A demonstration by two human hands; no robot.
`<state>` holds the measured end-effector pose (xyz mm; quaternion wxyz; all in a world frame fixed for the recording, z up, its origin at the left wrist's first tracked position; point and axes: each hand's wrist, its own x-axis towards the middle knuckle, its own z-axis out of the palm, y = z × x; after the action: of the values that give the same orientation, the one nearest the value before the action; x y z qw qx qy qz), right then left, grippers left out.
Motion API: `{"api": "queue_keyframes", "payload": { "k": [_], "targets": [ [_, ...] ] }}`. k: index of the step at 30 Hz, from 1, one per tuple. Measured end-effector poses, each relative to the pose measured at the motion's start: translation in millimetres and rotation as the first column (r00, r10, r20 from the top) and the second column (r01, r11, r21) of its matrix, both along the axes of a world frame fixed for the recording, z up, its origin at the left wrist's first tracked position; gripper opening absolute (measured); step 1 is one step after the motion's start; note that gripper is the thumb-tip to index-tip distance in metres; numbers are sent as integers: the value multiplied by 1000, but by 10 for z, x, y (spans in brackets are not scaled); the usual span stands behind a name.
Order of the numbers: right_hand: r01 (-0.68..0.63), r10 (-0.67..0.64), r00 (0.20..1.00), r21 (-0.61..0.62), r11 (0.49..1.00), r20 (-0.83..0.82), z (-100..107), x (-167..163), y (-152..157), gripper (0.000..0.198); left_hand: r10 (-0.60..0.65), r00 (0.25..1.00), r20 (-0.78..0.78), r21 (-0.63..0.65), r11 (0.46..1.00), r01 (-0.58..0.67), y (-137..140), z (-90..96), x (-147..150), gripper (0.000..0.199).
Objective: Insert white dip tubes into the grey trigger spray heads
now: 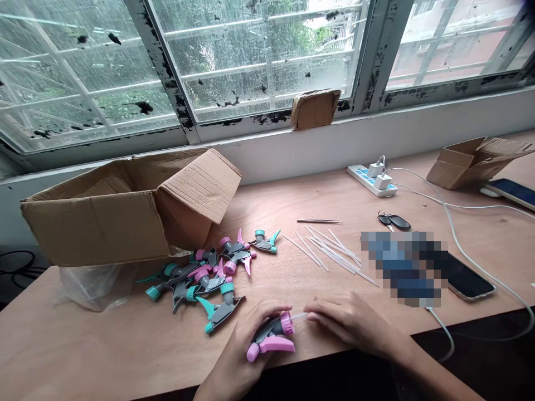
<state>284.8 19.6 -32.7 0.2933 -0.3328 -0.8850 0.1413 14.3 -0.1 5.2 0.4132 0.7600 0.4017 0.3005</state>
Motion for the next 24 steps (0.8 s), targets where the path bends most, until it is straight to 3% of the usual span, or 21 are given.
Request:
{"api": "queue_keyframes", "payload": {
  "k": [24],
  "targets": [
    [-8, 8, 1000, -20, 1000, 0, 23, 4, -4, 28, -44, 999, -1, 11, 999, 44, 26, 18, 14, 34]
  ]
}}
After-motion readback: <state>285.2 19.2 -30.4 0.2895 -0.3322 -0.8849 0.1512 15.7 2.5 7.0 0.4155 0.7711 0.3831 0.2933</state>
